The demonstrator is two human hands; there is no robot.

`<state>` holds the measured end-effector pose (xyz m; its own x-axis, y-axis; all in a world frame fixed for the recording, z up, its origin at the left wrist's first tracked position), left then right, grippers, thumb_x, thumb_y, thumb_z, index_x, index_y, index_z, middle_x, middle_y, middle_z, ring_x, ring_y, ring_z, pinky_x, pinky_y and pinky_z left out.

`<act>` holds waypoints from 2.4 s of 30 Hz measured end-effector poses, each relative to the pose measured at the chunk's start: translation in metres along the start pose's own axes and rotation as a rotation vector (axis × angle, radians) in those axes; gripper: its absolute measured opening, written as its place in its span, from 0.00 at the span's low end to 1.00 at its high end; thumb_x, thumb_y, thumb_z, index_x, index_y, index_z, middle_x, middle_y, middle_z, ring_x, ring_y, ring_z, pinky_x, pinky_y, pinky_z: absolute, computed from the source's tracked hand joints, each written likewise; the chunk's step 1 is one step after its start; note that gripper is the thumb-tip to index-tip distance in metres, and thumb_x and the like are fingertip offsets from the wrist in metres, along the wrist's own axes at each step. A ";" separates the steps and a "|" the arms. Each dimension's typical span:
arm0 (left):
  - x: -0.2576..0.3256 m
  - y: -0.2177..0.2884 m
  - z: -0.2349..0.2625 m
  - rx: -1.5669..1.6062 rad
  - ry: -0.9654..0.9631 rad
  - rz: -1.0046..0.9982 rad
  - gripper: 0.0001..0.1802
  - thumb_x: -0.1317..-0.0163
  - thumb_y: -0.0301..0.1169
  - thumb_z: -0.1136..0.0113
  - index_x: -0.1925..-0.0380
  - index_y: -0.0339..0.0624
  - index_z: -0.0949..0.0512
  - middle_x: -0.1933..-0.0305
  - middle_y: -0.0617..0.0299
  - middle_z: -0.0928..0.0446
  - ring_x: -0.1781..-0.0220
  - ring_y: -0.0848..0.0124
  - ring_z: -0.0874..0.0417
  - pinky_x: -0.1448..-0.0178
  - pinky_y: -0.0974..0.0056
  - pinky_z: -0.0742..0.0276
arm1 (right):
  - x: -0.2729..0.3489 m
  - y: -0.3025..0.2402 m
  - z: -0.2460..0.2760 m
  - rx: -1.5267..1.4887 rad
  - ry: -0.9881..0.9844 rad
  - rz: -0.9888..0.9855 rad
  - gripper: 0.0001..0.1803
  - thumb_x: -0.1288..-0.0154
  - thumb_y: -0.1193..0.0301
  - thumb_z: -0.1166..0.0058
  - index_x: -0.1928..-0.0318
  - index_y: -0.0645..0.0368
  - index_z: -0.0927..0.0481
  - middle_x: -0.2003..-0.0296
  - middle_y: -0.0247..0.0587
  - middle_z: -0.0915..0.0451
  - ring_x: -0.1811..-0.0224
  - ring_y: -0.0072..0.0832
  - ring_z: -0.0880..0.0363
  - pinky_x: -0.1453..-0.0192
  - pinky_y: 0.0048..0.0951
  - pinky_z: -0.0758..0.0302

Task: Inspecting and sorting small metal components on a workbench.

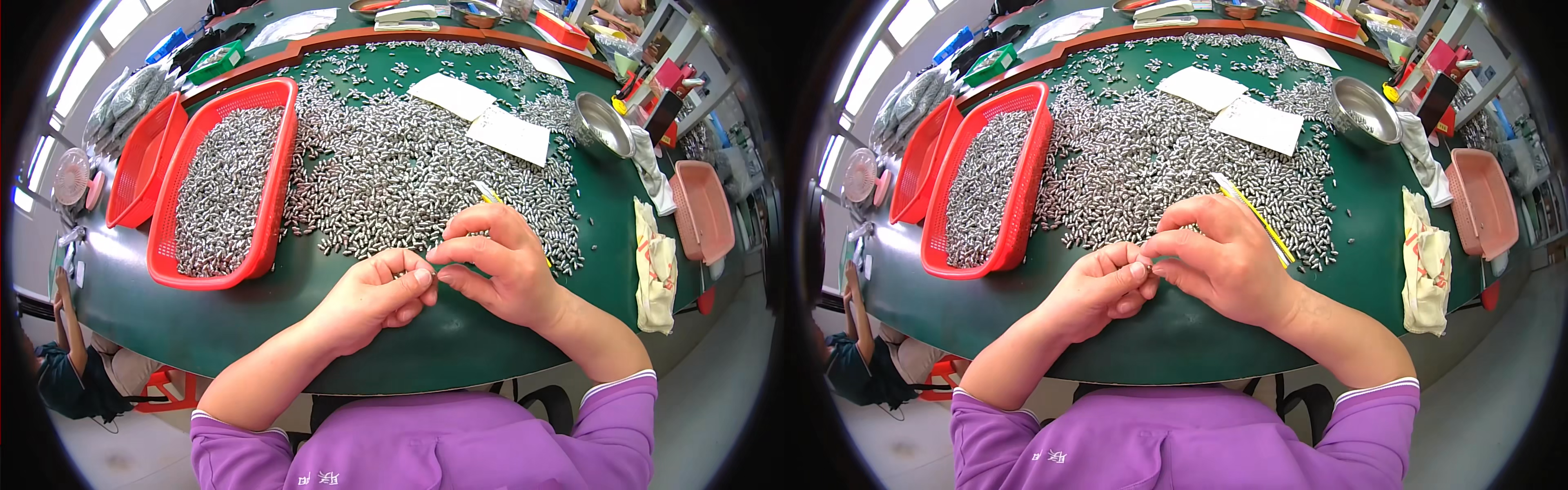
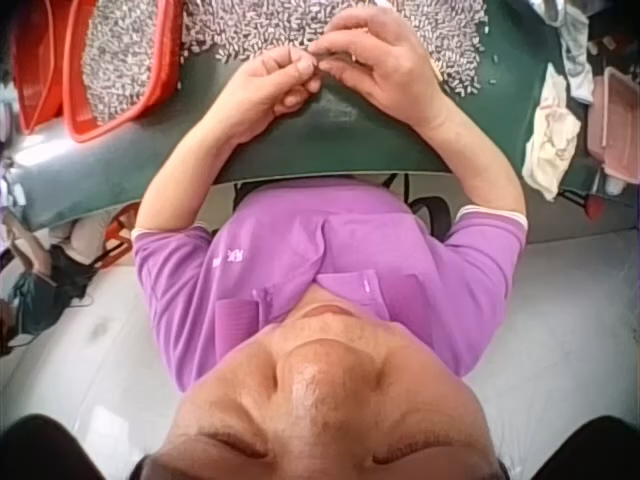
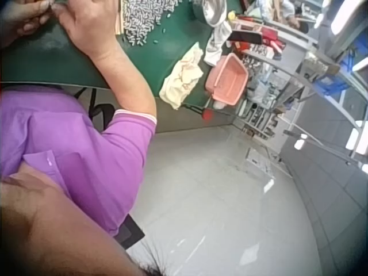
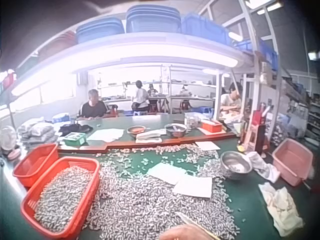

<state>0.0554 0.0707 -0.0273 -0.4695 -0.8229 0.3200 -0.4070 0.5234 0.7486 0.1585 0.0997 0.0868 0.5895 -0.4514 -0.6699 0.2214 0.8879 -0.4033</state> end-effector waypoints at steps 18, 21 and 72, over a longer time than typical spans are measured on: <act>-0.002 0.005 -0.003 0.031 -0.026 -0.055 0.06 0.25 0.31 0.50 0.55 0.41 0.27 0.62 0.61 0.24 0.76 0.81 0.37 0.72 0.75 0.41 | -0.002 0.029 0.025 0.192 0.082 -0.152 0.05 0.38 0.74 0.40 0.62 0.56 0.23 0.62 0.38 0.22 0.57 0.40 0.21 0.52 0.39 0.26; -0.002 0.004 -0.002 0.031 -0.026 -0.050 0.06 0.24 0.31 0.51 0.55 0.42 0.27 0.62 0.62 0.24 0.76 0.80 0.37 0.72 0.75 0.41 | -0.006 0.036 0.061 0.464 0.317 -0.120 0.10 0.37 0.76 0.40 0.55 0.58 0.20 0.62 0.38 0.20 0.60 0.36 0.19 0.52 0.35 0.24; 0.016 0.041 -0.020 -1.579 0.332 -0.353 0.09 0.36 0.29 0.39 0.67 0.39 0.29 0.69 0.55 0.22 0.68 0.53 0.19 0.65 0.53 0.24 | 0.036 0.008 -0.032 -0.040 -0.354 -0.321 0.09 0.44 0.73 0.44 0.62 0.59 0.26 0.67 0.42 0.25 0.68 0.39 0.19 0.66 0.39 0.21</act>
<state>0.0466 0.0750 0.0200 -0.2706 -0.9620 -0.0366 0.7958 -0.2449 0.5537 0.1568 0.0880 0.0388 0.7260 -0.6378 -0.2573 0.4095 0.7014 -0.5834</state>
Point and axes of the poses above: each hand's wrist, its own x-axis away from the middle knuckle, its own z-axis out of the back of the hand, y = z × x, the point moved 10 cm from there along -x, towards the middle knuckle
